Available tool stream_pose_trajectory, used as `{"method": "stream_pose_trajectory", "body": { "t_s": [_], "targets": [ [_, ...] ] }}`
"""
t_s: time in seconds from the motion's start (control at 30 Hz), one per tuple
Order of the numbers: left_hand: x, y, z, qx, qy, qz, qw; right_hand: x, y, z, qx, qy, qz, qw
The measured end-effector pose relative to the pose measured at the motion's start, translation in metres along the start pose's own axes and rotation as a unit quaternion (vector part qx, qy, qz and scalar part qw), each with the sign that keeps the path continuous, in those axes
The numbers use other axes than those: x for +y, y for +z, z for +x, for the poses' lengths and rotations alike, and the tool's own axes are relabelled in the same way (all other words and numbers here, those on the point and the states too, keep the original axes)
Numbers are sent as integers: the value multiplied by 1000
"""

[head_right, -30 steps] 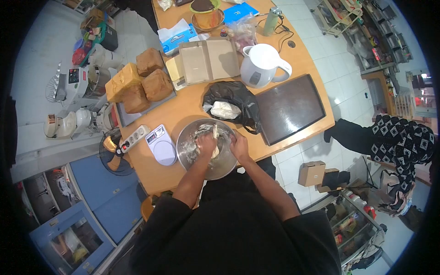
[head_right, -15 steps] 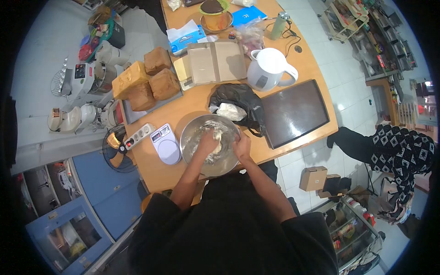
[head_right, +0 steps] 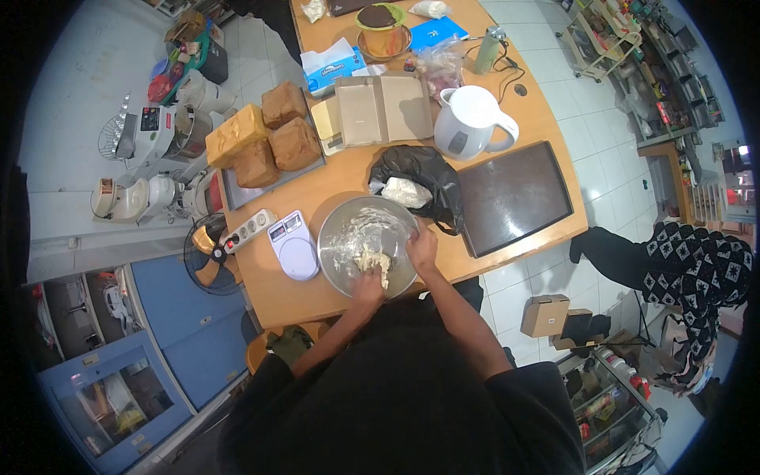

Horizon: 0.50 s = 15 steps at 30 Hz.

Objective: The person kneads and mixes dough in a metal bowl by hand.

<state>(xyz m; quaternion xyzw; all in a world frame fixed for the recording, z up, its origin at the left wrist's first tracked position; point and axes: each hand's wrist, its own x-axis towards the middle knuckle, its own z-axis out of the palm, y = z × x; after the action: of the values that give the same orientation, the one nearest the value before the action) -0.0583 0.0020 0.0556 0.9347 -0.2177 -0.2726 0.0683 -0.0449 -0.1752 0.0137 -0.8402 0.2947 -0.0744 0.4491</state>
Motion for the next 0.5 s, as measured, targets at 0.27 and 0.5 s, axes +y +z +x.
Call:
{"method": "stream_pose_trajectory", "body": {
  "t_s": [0.27, 0.5],
  "targets": [
    [-21, -11, 45, 85, -129, -123, 980, -7, -3, 1, -12, 5, -11, 1000],
    [-6, -3, 49, 160, -35, 35, 986, -12, -4, 3, -17, 31, -1, 999]
  ]
}}
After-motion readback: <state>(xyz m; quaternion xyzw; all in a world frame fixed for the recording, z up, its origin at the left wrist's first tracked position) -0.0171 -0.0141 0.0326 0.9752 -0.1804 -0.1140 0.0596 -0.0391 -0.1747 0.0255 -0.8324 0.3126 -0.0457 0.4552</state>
